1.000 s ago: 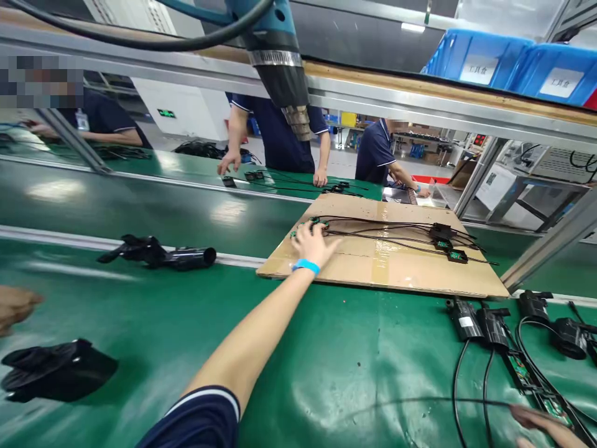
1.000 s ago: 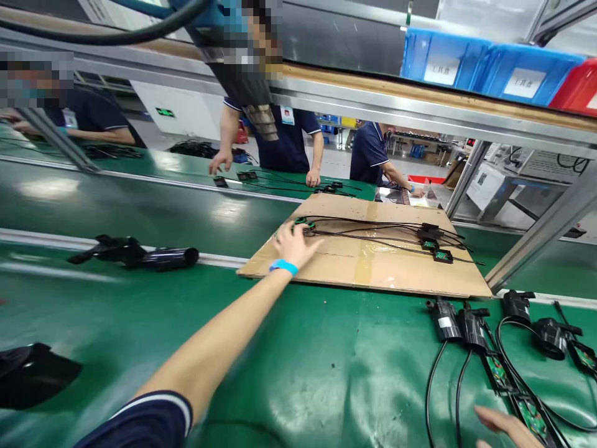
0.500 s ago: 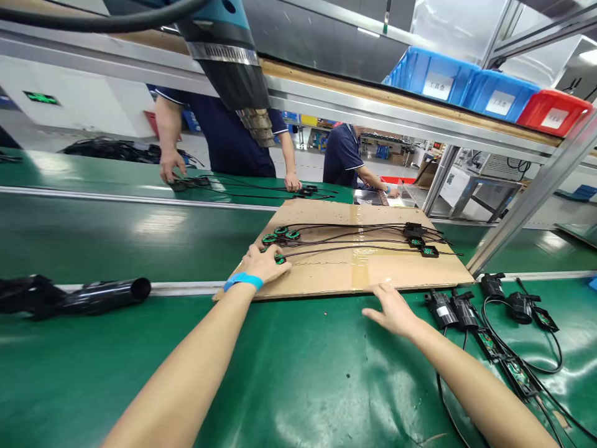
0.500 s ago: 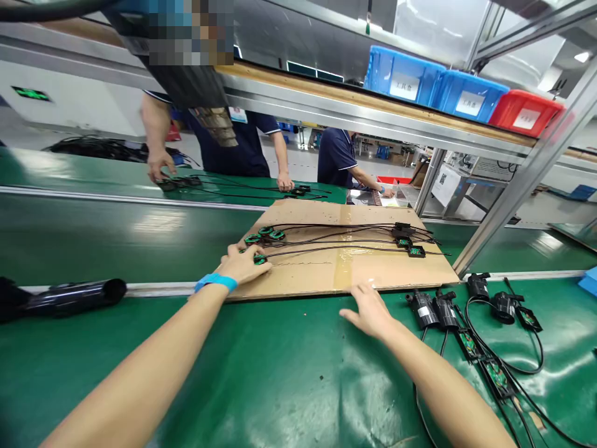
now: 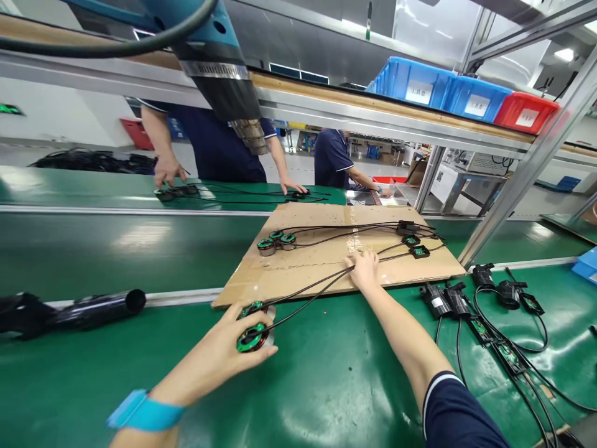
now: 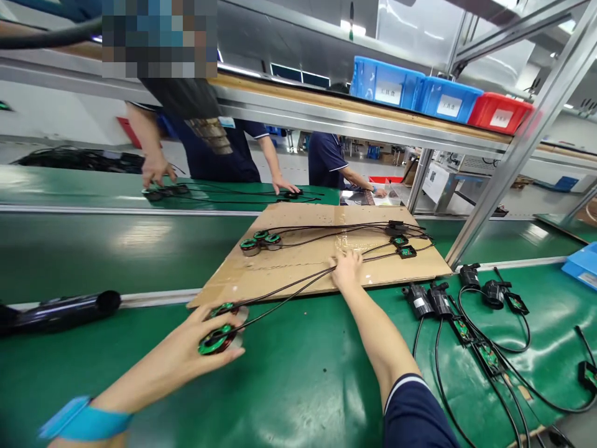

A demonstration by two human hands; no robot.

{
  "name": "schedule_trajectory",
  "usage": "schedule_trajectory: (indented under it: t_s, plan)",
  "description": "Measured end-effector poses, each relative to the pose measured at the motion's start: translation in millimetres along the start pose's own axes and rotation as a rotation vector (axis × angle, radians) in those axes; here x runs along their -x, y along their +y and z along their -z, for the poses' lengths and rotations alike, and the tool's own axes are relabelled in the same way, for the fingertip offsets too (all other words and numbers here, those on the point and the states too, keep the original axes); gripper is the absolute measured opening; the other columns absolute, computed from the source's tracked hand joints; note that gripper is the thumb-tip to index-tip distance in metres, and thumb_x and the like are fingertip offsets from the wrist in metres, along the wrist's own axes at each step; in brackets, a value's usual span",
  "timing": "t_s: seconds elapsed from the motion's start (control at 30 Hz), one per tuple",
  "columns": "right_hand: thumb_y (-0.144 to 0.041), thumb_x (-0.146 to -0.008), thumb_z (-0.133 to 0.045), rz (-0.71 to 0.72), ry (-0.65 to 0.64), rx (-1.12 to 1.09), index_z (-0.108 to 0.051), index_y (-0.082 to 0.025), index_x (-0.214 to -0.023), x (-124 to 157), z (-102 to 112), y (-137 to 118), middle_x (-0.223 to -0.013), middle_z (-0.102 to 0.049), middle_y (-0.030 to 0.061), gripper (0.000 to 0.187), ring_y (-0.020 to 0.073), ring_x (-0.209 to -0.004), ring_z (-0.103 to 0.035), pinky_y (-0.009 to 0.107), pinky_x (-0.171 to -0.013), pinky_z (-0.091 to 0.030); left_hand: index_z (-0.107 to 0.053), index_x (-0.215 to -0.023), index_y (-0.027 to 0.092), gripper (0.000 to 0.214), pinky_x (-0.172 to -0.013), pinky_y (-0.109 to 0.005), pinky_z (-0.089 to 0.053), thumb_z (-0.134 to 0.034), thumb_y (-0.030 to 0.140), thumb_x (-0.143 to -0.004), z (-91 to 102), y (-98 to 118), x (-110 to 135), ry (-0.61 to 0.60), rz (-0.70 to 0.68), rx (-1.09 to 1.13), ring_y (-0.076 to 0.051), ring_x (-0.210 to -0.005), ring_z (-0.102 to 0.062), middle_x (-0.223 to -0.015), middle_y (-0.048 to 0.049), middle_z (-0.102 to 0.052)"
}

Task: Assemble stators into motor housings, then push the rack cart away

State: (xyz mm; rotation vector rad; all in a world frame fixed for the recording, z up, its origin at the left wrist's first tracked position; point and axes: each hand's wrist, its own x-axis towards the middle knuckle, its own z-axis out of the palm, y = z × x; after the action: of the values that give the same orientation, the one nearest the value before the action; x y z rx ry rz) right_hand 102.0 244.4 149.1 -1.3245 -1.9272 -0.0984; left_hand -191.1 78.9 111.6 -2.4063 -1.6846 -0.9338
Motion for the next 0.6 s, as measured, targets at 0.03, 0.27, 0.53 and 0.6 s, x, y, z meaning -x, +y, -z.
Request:
schedule_trajectory:
  t_s: [0.03, 0.27, 0.53, 0.6]
  plan:
    - [-0.037, -0.107, -0.045, -0.01, -0.013, -0.006, -0.07, -0.015, -0.104, 6, 6, 3, -0.118, -0.065, 0.0147, 0.034, 0.0288, -0.122, -0.051, 0.049, -0.112, -0.026, -0.073, -0.102, 0.029, 0.045, -0.107, -0.04, -0.052, -0.065, 0.064, -0.075, -5.1, -4, 11, -0.005, 0.005, 0.014, -0.033, -0.131, -0.056, -0.145, -0.0089, -0.053]
    - [-0.046, -0.099, -0.058, 0.184, -0.271, -0.166, -0.069, -0.02, -0.074, 149, 72, -1, -0.067, -0.064, -0.0005, 0.038, 0.0163, -0.071, -0.059, 0.028, -0.08, -0.043, -0.074, -0.091, 0.027, 0.034, -0.102, -0.038, -0.055, -0.074, 0.05, -0.067, -55.8, -37, 44, -0.077, 0.016, 0.061, -0.033, -0.123, -0.063, -0.145, -0.0119, -0.055]
    - [-0.066, -0.082, -0.074, -0.045, -0.636, -0.677, -0.069, -0.028, -0.128, 324, 121, 31, -0.096, -0.073, 0.0059, 0.06, 0.0196, -0.081, -0.068, 0.026, -0.068, -0.055, -0.074, -0.101, 0.028, 0.032, -0.114, -0.036, -0.045, -0.079, 0.025, -0.069, -59.2, 25, 31, -0.258, -0.091, 0.074, -0.029, -0.14, -0.05, -0.162, -0.0062, -0.039]
    - [-0.066, -0.08, -0.074, -0.114, -0.705, -0.663, -0.068, -0.028, -0.131, 346, 118, 56, -0.093, -0.073, 0.0048, 0.064, 0.0166, -0.071, -0.067, 0.024, -0.063, -0.054, -0.074, -0.108, 0.029, 0.041, -0.118, -0.038, -0.041, -0.082, 0.02, -0.068, -66.6, 43, 23, -0.31, -0.145, 0.102, -0.029, -0.144, -0.046, -0.165, -0.0059, -0.034]
